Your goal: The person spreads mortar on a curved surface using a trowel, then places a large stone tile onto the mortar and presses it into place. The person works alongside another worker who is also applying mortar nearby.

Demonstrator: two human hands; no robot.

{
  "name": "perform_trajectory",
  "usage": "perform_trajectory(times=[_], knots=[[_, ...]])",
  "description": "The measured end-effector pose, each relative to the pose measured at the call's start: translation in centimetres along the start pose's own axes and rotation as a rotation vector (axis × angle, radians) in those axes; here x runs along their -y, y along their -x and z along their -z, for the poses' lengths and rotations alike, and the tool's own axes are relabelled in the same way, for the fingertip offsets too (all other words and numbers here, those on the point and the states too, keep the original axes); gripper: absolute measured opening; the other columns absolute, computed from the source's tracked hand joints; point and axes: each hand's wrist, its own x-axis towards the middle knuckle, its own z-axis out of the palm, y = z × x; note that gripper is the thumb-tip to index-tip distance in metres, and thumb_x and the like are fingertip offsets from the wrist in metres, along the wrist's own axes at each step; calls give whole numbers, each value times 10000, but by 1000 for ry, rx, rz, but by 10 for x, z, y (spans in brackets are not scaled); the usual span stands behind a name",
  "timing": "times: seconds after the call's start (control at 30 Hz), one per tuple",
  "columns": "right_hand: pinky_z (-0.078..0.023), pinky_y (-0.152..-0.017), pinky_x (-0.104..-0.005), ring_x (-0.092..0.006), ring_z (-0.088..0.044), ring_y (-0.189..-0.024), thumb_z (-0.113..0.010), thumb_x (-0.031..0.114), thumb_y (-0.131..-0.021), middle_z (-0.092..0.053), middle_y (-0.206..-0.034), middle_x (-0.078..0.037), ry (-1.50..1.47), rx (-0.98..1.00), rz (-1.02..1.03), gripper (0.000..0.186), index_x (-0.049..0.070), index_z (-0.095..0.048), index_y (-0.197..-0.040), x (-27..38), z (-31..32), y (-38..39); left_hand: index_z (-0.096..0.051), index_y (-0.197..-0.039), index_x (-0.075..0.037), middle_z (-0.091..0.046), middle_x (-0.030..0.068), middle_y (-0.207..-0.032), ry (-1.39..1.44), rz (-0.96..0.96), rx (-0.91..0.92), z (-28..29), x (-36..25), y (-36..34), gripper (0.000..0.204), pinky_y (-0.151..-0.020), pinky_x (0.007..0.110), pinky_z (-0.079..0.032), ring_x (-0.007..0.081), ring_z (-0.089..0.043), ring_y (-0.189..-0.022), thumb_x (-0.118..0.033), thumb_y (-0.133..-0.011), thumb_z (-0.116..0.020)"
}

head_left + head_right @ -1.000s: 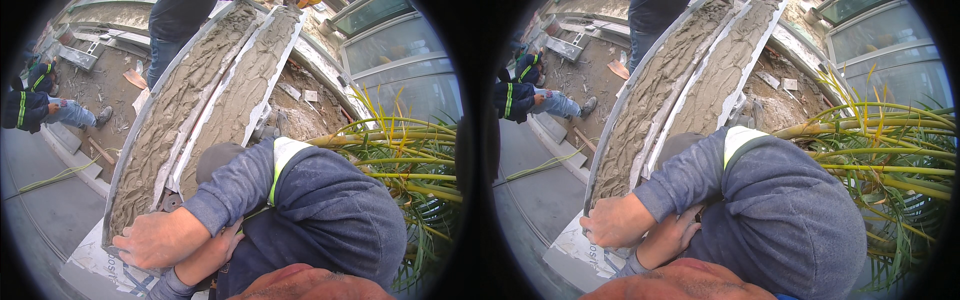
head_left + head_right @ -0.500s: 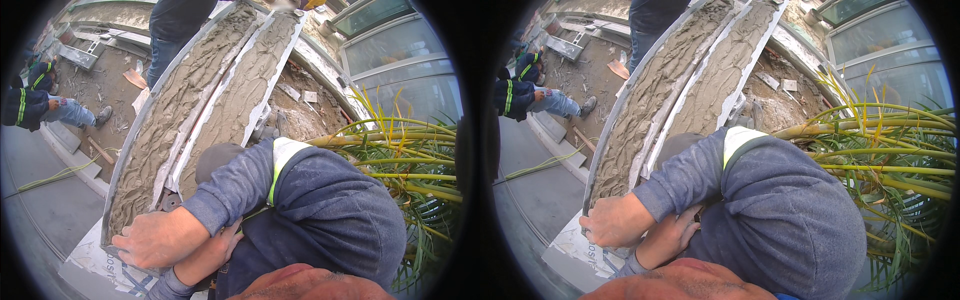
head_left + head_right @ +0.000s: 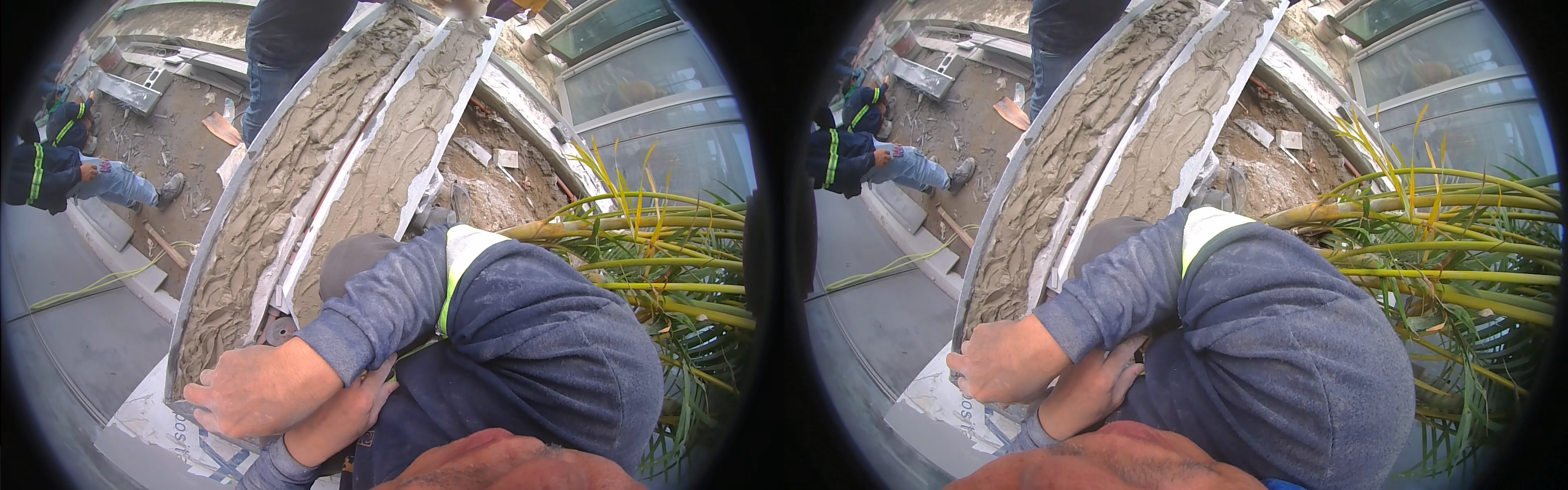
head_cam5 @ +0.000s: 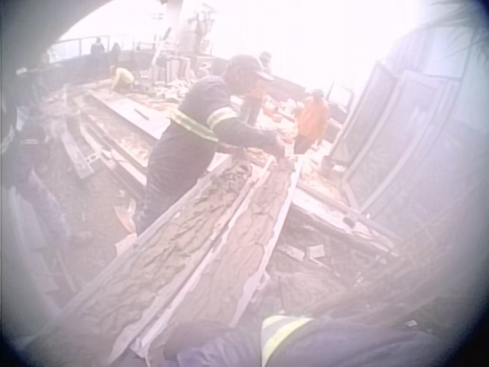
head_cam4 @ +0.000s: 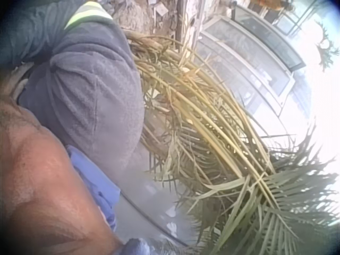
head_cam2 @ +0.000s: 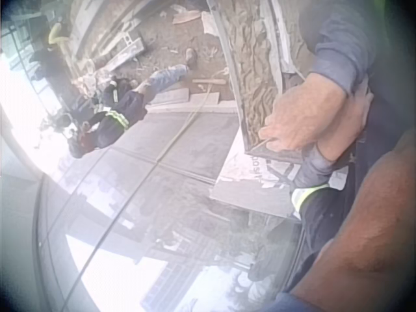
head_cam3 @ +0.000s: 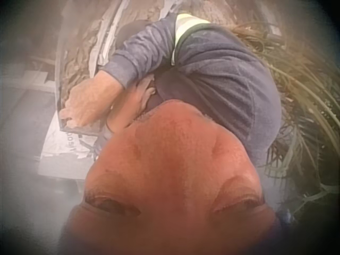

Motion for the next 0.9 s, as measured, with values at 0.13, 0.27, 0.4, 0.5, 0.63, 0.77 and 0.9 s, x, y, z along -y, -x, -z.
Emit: perform_trajectory(times=[0.13,0.27,0.4,0.5,0.63,0.77,0.9], knots=[[-577,-582,-410,-288,-691,-813,-725,222,-807,-582,-1020,-182,2,0,-1,401,-79,-658,-1063,1,-1,0,-616,-1364,-54,-652,244,-1118,-17,-10,-17,0,0,0,467,-923,466,-512,433,-643,-1043,-174,-927,-731],[-578,-648,-449,-333,-705,-818,-766,279,-802,-598,-1062,-223,-13,-11,-8,414,-78,-675,-989,-1,-4,0,-620,-1360,-58,-654,236,-1117,-48,-41,-43,0,1,-1,460,-930,459,-509,429,-643,-1042,-181,-930,-728],[-577,-647,-447,-338,-704,-825,-765,275,-802,-593,-1069,-230,-30,-2,2,416,-83,-672,-994,-2,-4,0,-627,-1350,-56,-663,229,-1109,-44,-34,-39,0,1,-1,448,-935,452,-509,421,-644,-1051,-188,-933,-725],[-577,-647,-448,-341,-704,-824,-763,269,-805,-592,-1068,-231,-34,12,1,409,-84,-672,-988,-2,-4,0,-632,-1344,-56,-669,225,-1098,-38,-22,-33,0,0,-1,440,-933,449,-509,415,-644,-1053,-188,-935,-723],[-577,-642,-450,-341,-707,-820,-769,290,-812,-594,-1063,-229,-27,16,-1,423,-84,-673,-985,-3,-4,0,-633,-1343,-58,-669,223,-1087,-41,-39,-50,0,1,-2,438,-927,449,-511,414,-646,-1040,-183,-933,-725],[-578,-636,-453,-338,-708,-812,-773,326,-822,-595,-1061,-228,-24,-12,-6,444,-76,-675,-984,-3,-7,-1,-632,-1343,-56,-668,229,-1092,-16,-29,-38,-2,3,-2,441,-924,456,-510,420,-643,-1041,-173,-929,-730],[-578,-629,-449,-335,-706,-811,-767,334,-839,-591,-1076,-232,0,6,-14,448,-65,-671,-1017,-7,-4,-1,-632,-1338,-54,-656,253,-1113,49,28,17,-3,4,-1,441,-914,474,-509,438,-635,-1039,-155,-922,-736]])
